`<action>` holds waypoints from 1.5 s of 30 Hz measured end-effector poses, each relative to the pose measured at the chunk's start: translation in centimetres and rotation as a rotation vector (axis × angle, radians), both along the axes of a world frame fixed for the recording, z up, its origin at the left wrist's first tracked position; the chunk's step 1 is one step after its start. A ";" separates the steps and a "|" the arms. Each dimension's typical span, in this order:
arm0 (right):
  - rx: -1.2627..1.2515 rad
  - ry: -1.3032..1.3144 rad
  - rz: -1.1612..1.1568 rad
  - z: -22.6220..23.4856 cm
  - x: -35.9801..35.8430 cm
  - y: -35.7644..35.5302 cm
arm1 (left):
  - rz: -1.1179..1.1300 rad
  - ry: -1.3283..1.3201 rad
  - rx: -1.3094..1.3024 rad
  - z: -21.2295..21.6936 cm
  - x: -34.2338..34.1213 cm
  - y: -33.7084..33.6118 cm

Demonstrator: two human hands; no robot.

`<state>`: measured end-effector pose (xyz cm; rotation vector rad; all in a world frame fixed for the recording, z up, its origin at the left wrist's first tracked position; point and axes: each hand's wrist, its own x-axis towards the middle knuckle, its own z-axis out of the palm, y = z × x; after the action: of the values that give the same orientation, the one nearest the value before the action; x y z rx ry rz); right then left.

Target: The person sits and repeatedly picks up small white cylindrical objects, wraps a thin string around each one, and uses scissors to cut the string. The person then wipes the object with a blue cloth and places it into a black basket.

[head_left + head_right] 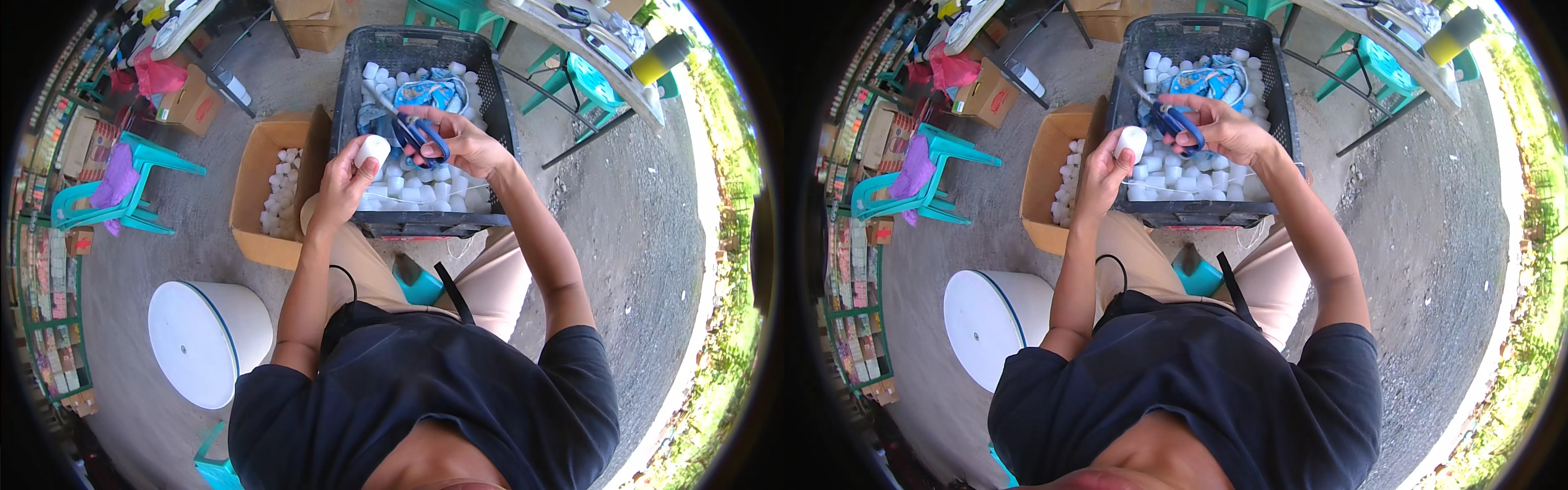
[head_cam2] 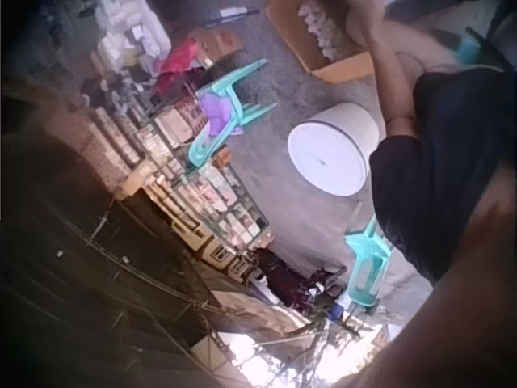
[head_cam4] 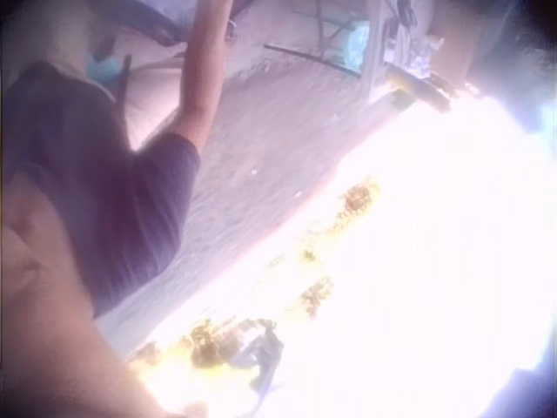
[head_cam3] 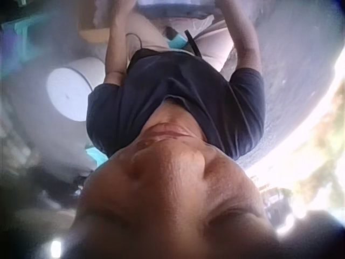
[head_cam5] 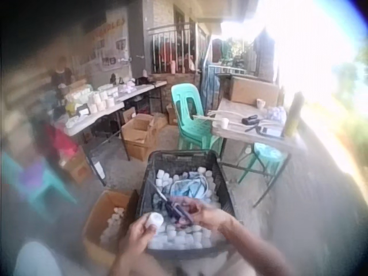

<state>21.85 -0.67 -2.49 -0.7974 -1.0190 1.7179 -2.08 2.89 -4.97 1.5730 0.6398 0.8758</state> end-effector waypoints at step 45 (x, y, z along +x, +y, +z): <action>0.085 -0.091 -0.348 1.7 -5.3 -7.5 | -0.125 -0.419 -0.466 -1.4 1.7 2.8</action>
<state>16.60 -8.22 -0.79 -0.9445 -0.9439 1.3445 -0.38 5.71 -6.33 0.9622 0.3995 0.8542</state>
